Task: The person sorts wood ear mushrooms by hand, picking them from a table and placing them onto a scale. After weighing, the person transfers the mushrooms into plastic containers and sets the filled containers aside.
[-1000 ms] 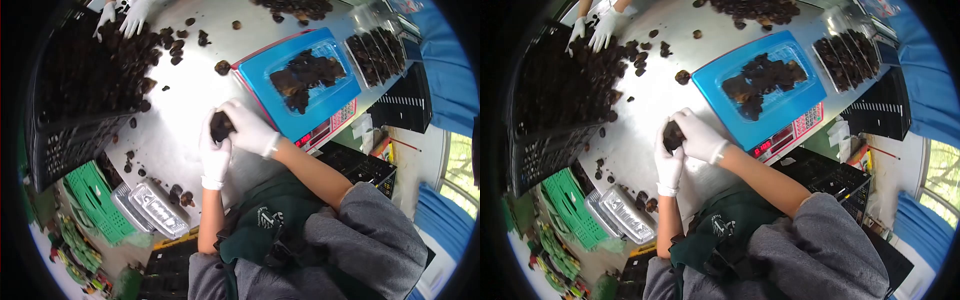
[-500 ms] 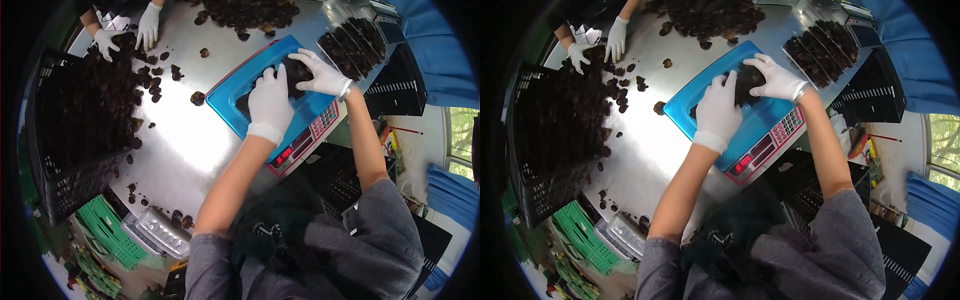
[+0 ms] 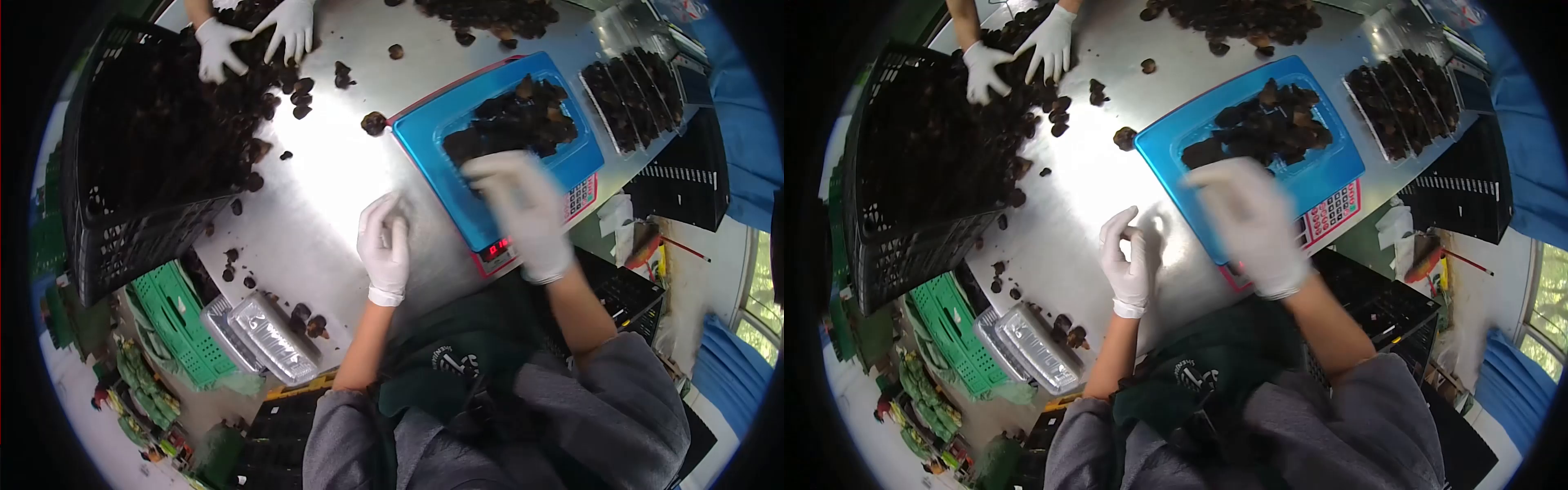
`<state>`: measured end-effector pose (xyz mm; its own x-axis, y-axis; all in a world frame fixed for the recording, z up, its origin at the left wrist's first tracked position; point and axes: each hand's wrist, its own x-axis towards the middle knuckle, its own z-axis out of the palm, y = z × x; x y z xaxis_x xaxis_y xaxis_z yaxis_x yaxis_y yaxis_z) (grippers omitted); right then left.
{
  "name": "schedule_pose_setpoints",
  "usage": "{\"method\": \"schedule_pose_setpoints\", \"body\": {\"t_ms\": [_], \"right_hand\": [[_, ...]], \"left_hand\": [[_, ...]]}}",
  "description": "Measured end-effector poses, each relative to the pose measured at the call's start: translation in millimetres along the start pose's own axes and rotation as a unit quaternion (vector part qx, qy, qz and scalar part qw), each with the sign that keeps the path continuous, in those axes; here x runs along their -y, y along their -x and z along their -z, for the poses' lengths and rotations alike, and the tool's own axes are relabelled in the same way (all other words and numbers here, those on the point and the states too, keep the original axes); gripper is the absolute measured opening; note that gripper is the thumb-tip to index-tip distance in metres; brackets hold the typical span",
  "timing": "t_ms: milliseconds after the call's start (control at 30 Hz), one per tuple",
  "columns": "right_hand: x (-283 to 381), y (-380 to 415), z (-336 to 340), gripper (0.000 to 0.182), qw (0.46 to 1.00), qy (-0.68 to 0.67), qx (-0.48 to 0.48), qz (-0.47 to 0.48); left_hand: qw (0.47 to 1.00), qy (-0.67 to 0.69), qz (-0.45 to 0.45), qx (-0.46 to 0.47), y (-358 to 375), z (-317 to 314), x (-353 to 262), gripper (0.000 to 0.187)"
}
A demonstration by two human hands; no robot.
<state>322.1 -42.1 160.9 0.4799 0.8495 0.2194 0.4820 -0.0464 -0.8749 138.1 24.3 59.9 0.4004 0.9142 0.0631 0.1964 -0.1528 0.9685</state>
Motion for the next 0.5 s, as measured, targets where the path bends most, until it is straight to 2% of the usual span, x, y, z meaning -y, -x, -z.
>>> {"method": "schedule_pose_setpoints", "body": {"t_ms": [33, 67, 100, 133, 167, 200, 267, 367, 467, 500], "right_hand": [[-7.5, 2.4, -35.9, 0.022, 0.998, -0.003, 0.037, 0.048], [-10.6, 1.2, -72.1, 0.031, 0.993, -0.057, 0.099, 0.016], [-20.8, -7.6, -106.6, 0.045, 0.987, -0.005, 0.158, 0.017], [-36.7, -23.0, -140.6, 0.056, 0.98, 0.097, 0.173, 0.025], [-41.5, -43.2, -162.2, 0.059, 0.973, 0.172, 0.153, -0.014], [-46.8, -62.6, -180.5, 0.062, 0.958, 0.248, 0.131, -0.054], [-102.9, -76.9, -233.1, 0.053, 0.948, 0.31, -0.004, -0.074], [-92.7, -84.3, -232.4, 0.04, 0.916, 0.341, 0.174, -0.122], [-99.6, -48.9, -224.5, 0.029, 0.971, 0.159, 0.161, -0.076], [-81.8, -37.9, -206.7, 0.028, 0.985, 0.122, 0.119, -0.027]], "left_hand": [[0.999, 0.011, 0.033, -0.013, 16.0, 2.6, 25.5, 0.033], [0.997, 0.025, 0.064, -0.024, 33.1, 2.2, 53.8, 0.032], [0.994, 0.04, 0.096, -0.035, 45.0, 2.8, 66.1, 0.03], [0.998, -0.025, 0.052, -0.006, 50.1, 4.4, 59.0, 0.029], [0.996, -0.089, 0.009, 0.023, 55.1, 5.3, 51.8, 0.029], [0.996, -0.07, 0.025, 0.048, 63.1, 3.8, 55.1, 0.029], [0.993, -0.092, 0.002, 0.068, 70.9, 3.6, 58.0, 0.031], [0.98, -0.162, -0.037, 0.114, 71.7, 2.6, 60.6, 0.033], [0.949, -0.242, -0.108, 0.173, 60.1, -6.9, 66.3, 0.038], [0.933, -0.271, -0.132, 0.196, 57.0, -10.3, 71.3, 0.041]]}}
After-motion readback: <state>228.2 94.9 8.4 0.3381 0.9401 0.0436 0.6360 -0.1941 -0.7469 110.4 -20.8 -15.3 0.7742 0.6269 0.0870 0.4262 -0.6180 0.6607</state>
